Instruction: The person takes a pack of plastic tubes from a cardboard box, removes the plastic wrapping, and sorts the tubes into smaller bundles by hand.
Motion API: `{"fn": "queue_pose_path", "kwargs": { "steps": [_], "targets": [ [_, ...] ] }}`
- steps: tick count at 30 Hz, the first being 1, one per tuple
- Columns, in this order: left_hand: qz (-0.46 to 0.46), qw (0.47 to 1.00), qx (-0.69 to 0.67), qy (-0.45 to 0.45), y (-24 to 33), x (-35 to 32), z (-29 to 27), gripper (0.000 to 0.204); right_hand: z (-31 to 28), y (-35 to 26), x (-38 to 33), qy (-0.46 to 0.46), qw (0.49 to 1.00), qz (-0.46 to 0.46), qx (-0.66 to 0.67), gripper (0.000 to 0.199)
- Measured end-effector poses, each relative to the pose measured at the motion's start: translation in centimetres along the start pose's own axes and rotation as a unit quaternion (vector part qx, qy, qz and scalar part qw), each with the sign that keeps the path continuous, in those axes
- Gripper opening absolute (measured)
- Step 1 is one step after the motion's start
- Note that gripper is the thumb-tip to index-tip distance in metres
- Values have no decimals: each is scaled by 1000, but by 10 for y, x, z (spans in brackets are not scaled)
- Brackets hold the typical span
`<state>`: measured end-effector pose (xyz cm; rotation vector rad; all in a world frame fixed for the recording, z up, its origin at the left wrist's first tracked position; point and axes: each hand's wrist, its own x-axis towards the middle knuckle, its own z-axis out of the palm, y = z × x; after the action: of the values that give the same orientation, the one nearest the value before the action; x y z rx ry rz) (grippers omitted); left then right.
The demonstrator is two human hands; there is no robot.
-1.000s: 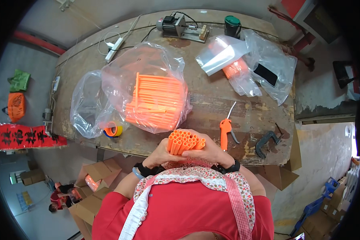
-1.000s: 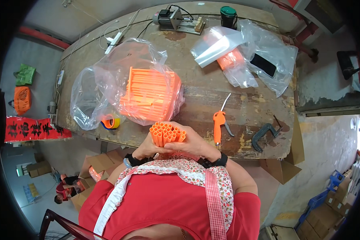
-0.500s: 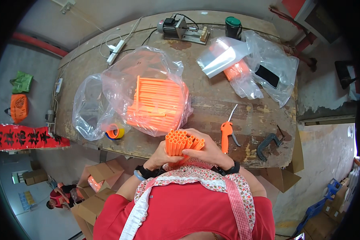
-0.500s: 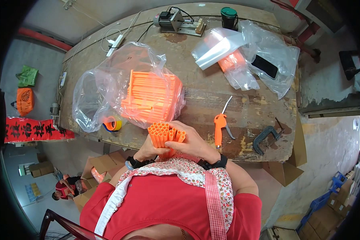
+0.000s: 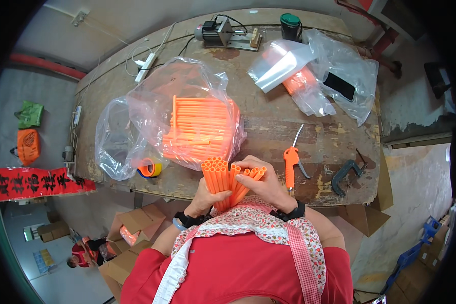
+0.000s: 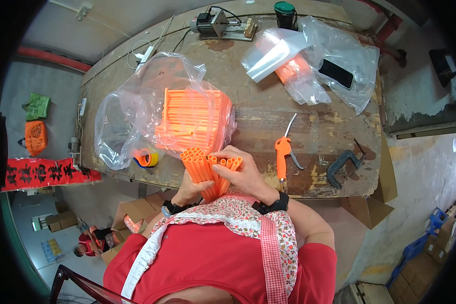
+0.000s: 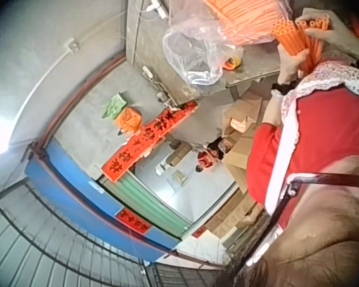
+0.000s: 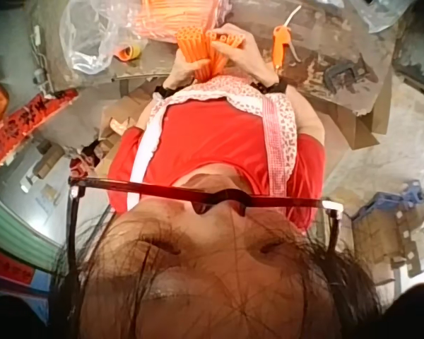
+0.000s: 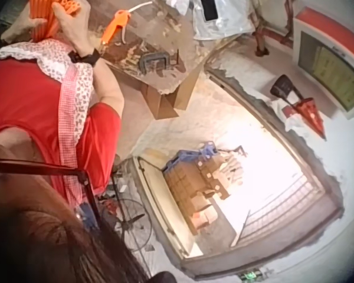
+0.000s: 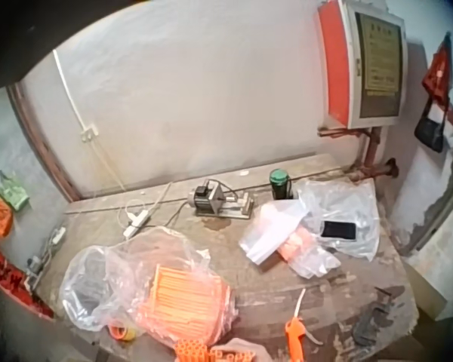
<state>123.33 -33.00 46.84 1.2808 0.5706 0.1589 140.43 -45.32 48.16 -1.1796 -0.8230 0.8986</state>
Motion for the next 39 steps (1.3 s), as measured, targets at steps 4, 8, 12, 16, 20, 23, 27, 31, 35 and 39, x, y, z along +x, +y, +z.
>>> {"fn": "queue_pose_path", "kwargs": {
  "steps": [4,8,12,16,20,23,27,31,35,39],
  "targets": [
    [10,999,33,17,-2,-2,1,45,5,-1,2,11,1000,-10,-14,24],
    [12,999,24,38,-2,-2,5,44,7,5,2,55,998,-28,-4,21],
    [12,999,17,49,-8,-3,4,43,6,9,2,54,998,-17,28,17],
    [28,996,42,74,-14,-4,6,43,5,8,3,40,998,3,39,17],
    [47,989,92,107,-13,-1,12,42,2,17,3,48,996,35,70,19],
    [56,988,57,136,-3,2,20,43,4,13,6,50,988,75,122,19],
    [61,984,57,157,-2,5,19,45,8,13,8,69,980,108,153,22],
    [74,980,104,154,-2,5,19,50,7,18,12,63,981,115,144,24],
    [71,976,134,154,2,3,22,53,8,20,16,76,981,114,138,25],
    [70,979,117,153,1,3,22,53,9,33,15,89,972,47,214,30]
  ]
}}
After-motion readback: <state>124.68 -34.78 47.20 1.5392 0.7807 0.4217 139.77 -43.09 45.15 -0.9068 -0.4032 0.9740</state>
